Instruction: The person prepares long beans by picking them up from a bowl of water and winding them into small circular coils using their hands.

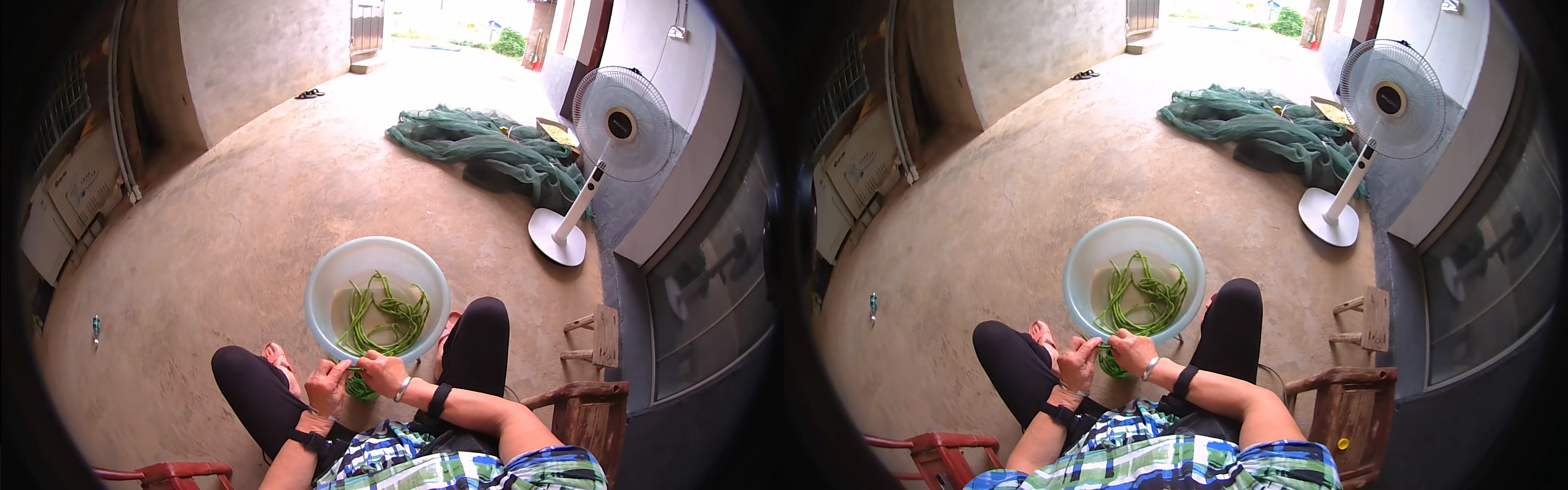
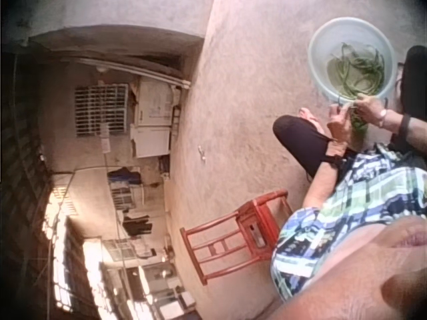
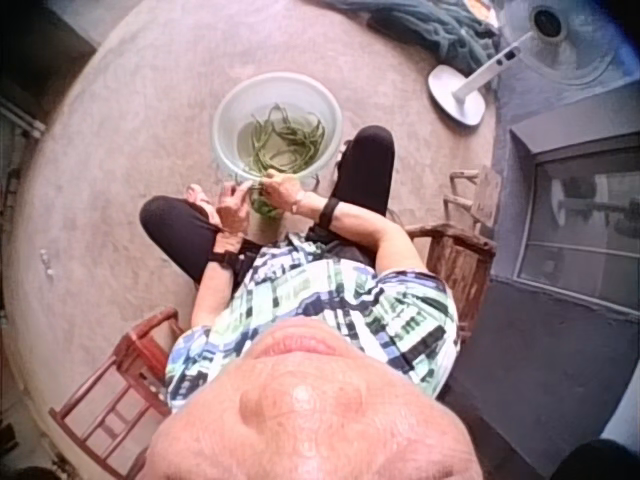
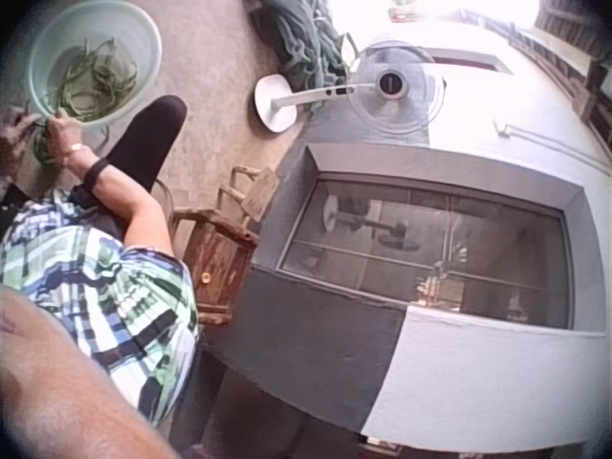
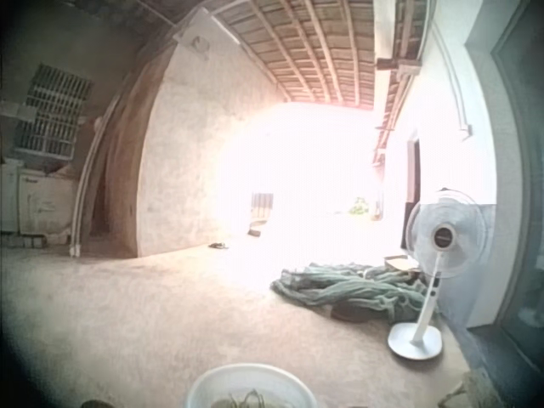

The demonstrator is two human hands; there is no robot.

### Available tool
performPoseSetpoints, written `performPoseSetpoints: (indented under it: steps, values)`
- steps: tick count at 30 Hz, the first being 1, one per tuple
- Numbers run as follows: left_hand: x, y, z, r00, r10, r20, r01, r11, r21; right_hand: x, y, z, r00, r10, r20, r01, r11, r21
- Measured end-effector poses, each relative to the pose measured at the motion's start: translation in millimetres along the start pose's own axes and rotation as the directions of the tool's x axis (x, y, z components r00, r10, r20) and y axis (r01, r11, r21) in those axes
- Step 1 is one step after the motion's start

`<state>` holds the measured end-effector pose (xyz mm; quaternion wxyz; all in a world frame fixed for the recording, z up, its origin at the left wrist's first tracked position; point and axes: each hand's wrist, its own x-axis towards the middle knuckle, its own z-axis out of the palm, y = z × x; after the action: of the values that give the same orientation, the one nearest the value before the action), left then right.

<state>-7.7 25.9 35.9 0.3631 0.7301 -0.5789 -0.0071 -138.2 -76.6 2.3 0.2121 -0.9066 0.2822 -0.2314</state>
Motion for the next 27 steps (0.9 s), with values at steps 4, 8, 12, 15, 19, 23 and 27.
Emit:
performPoseSetpoints:
  steps: [4, 8, 12, 15, 19, 23, 27]
  values:
    - [12, 14, -9, 0.957, 0.196, -0.212, -0.194, 0.98, 0.032, 2, -2, -4, 0.995, 0.02, 0.094, -0.014, 0.998, -0.064]
    - [10, 1, -3, 0.956, 0.253, -0.148, -0.251, 0.967, 0.033, 1, 2, -9, 0.995, -0.024, 0.095, 0.02, 0.999, 0.044]
    - [5, -8, 5, 0.975, 0.21, -0.069, -0.209, 0.978, 0.015, 2, -3, -16, 0.997, -0.03, 0.07, 0.021, 0.991, 0.132]
    - [6, -9, 4, 0.989, 0.145, -0.018, -0.143, 0.986, 0.087, 6, -3, -14, 0.982, -0.156, -0.108, 0.172, 0.973, 0.157]
    - [6, -13, 8, 0.994, 0.104, 0.013, -0.105, 0.991, 0.087, 6, 6, -4, 0.985, -0.173, -0.009, 0.171, 0.978, -0.116]
    - [10, -7, 4, 0.994, 0.064, -0.087, -0.075, 0.988, -0.138, 8, -4, -22, 0.994, -0.091, 0.066, 0.096, 0.992, -0.077]
    - [9, -7, 7, 0.988, 0.102, -0.119, -0.118, 0.984, -0.137, 5, -4, -23, 0.99, -0.048, 0.134, 0.049, 0.999, -0.006]
